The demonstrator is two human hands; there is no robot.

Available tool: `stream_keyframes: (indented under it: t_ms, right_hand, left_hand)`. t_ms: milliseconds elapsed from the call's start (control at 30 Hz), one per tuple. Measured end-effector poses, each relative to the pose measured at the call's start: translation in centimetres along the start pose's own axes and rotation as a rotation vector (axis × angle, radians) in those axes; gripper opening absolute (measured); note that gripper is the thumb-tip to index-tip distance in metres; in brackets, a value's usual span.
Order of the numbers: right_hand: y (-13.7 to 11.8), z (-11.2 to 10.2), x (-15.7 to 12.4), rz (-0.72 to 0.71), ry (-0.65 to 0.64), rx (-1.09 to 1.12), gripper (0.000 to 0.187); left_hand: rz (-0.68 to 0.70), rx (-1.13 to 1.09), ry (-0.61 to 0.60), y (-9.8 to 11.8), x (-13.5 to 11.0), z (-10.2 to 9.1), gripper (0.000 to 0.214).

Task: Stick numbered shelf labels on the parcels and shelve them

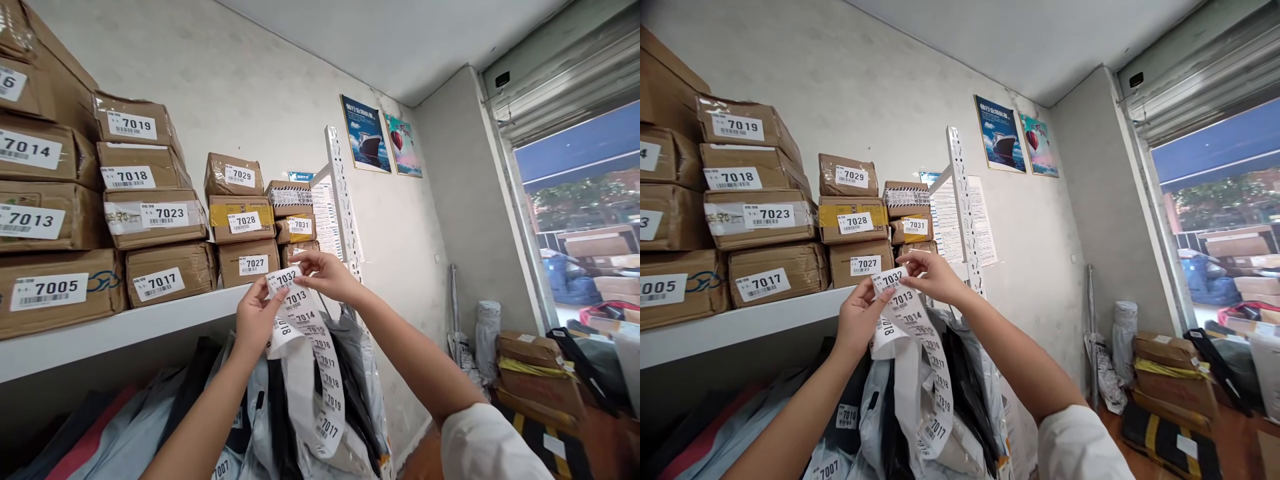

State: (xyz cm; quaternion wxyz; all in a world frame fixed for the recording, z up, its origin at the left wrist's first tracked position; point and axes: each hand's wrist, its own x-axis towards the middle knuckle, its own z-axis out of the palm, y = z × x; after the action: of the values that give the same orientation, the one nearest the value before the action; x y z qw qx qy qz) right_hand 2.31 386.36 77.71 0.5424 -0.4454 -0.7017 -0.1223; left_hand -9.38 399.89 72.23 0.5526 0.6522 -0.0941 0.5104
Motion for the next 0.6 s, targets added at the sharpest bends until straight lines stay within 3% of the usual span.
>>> stream_keyframes:
  t_ms: [233,433,600]
  right_hand:
    - [0.8,-0.1,0.6,0.003,0.127,-0.057,0.026]
    - [0.9,1.2,1.8,0.083,0.165,0.06,0.031]
    - [0.1,3.1,1.8,0.003,0.172,-0.063,0.013]
  left_hand:
    - [0.044,-0.003,-0.046,-0.1,0.6,1.1,0.037]
    - [0.134,0.201,0.133,0.4,1.3,1.2,0.035]
    - [0.162,0.306,0.237,0.8,1.3,0.3,0.041]
